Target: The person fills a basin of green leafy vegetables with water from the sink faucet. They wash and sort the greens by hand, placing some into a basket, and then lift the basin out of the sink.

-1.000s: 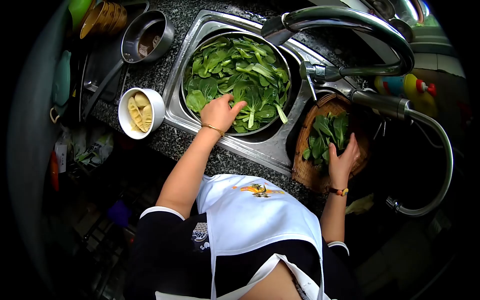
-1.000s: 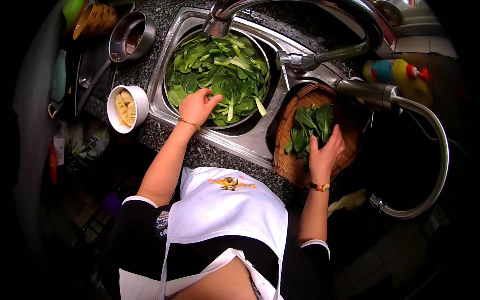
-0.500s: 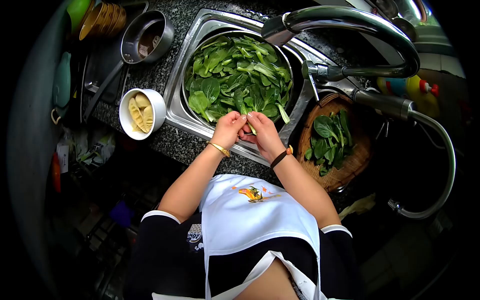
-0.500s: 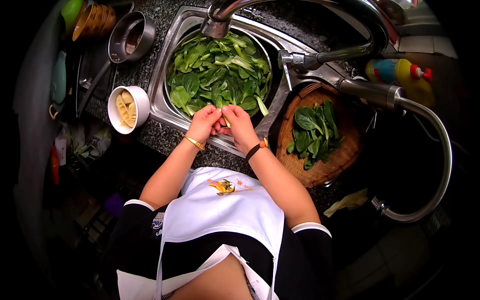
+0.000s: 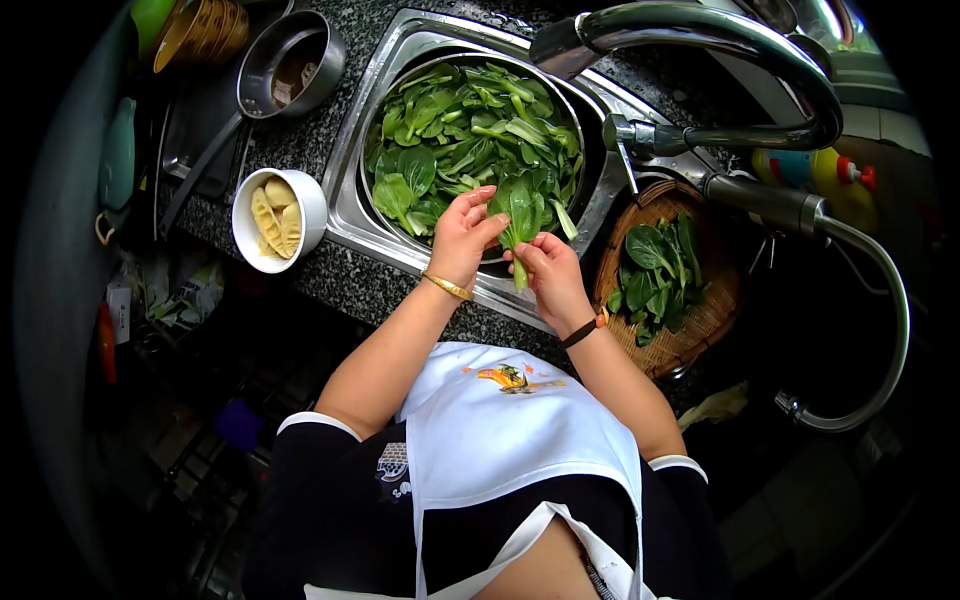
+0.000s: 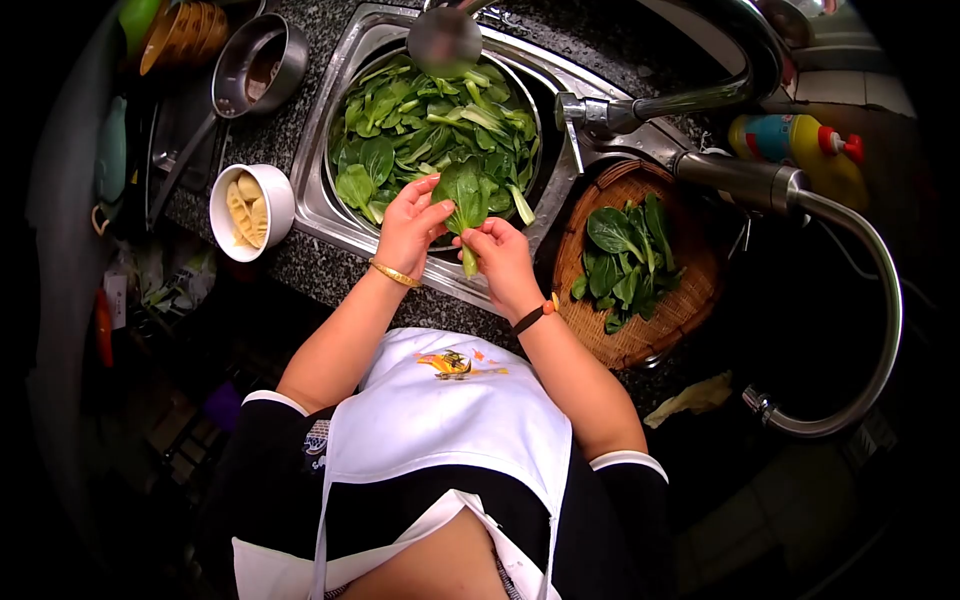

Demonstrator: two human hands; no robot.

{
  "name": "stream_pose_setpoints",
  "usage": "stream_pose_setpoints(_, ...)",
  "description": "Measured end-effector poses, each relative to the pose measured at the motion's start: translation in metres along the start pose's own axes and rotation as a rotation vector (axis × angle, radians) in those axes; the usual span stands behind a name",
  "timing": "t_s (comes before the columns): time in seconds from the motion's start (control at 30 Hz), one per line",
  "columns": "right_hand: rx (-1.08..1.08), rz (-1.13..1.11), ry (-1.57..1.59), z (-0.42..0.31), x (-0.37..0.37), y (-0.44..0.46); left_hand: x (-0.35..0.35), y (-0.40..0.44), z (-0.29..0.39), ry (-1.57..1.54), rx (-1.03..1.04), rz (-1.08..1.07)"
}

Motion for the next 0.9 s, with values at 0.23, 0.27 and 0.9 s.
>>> stream_pose_setpoints(0.23, 0.04, -0.052, -0.032, 0.003, -0.002, -0.005, 0.004, 0.0, -0.003, 0.169, 0.135, -0.001)
stream_pose_setpoints(0.27, 0.028, -0.055, -0.043, 0.004, -0.002, -0.006, 0.003, 0.001, -0.006, 0.211, 0.169, 0.022)
stream_pose_setpoints(0.9, -0.714, 0.151, -1.519, -0.055, -0.013, 0.025, -0.006, 0.033, -0.019, 1.524, 0.261, 0.214)
Point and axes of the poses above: each hand's wrist, its own y-axis towards the middle knuckle, its own x-axis out of the palm, z = x × y, the point moved 2 cm from there along y, towards the middle knuckle, and after that the axes turned 9 degrees about y, right-handed, at the moved point
